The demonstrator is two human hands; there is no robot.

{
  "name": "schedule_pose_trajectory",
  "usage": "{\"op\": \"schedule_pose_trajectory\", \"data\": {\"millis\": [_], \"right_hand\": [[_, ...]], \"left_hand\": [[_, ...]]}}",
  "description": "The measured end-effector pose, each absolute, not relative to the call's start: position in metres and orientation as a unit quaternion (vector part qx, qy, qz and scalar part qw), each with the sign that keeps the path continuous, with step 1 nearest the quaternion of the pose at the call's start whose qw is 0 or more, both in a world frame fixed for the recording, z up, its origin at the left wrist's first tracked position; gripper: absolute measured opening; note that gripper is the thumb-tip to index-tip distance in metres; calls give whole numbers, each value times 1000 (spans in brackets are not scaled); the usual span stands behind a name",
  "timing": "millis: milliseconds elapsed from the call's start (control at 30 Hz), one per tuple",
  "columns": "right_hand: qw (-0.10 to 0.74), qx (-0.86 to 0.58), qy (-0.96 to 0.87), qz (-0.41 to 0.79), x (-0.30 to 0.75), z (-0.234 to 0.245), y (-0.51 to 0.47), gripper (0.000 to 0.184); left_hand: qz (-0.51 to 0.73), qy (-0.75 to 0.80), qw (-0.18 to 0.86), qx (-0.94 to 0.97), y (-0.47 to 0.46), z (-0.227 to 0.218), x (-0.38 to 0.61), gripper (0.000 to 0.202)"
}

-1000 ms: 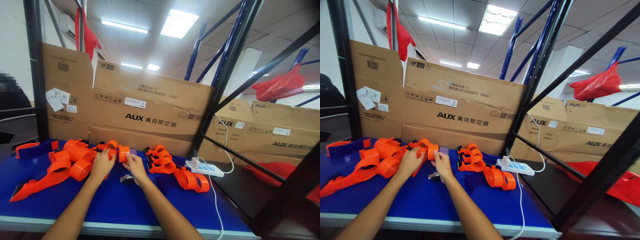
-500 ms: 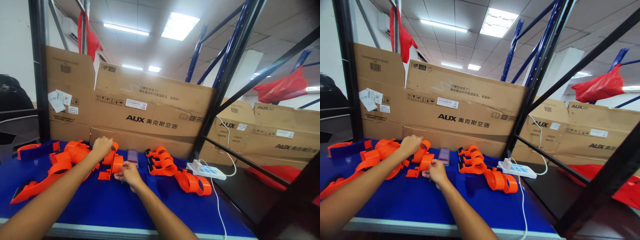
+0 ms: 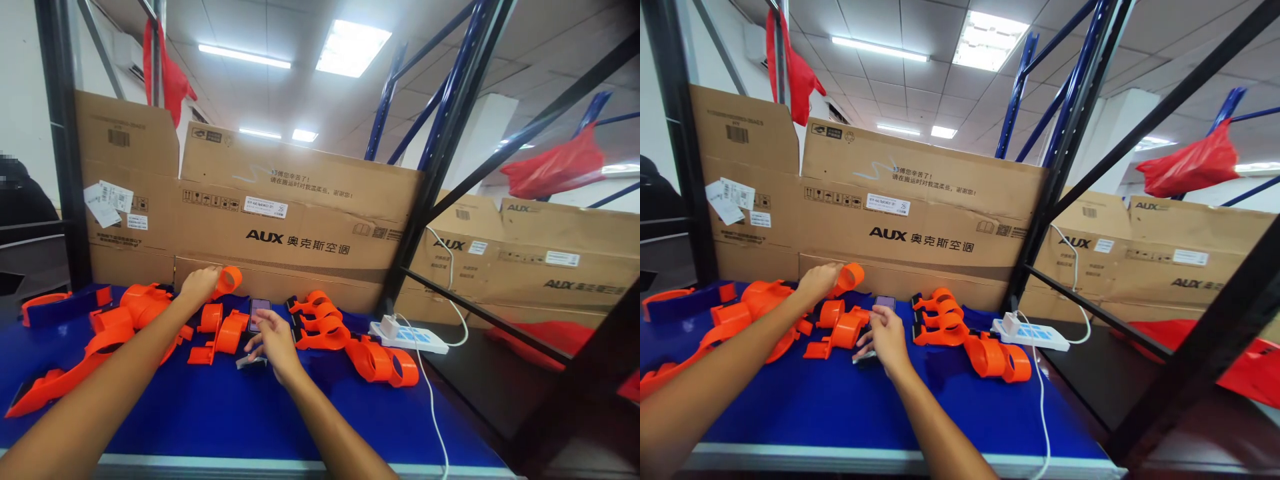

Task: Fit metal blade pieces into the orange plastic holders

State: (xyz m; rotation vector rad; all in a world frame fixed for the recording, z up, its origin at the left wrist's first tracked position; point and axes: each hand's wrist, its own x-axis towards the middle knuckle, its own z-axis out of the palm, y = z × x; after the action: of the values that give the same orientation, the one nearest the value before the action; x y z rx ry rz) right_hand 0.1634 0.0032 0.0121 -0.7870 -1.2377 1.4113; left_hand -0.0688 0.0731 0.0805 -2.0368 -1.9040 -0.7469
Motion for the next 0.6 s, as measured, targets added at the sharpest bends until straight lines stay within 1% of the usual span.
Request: {"op": "schedule_pose_trajectory", "data": {"millis": [100, 200, 300, 367, 400, 467, 533, 600], "right_hand": [[554, -323, -516, 568, 170, 17, 8, 41], [576, -321, -511, 552, 178, 22, 16, 48], [585, -306, -502, 559, 191, 33, 22, 59], [576, -283, -499, 583, 201, 40, 25, 64], [568, -276, -497, 595, 206, 43, 26, 64], [567, -277, -490, 601, 216, 46, 27, 57], [588, -287, -480, 584, 224, 45, 29, 47], [618, -287, -469, 562, 229, 41, 30, 43]], "left_hand": [[-280, -625, 155, -712, 66, 95, -60, 43], [-305, -581, 171, -735, 55, 103, -40, 47], [-337, -507, 163, -776, 41, 96, -13, 47], [-389, -429, 128, -805, 31, 83, 5, 46], [-409, -402, 111, -812, 26, 76, 13, 47], [-423, -370, 84, -823, 17, 62, 26, 48], [-422, -339, 56, -839, 9, 52, 37, 48], [-451, -312, 8, -836, 4, 47, 48, 46]]}}
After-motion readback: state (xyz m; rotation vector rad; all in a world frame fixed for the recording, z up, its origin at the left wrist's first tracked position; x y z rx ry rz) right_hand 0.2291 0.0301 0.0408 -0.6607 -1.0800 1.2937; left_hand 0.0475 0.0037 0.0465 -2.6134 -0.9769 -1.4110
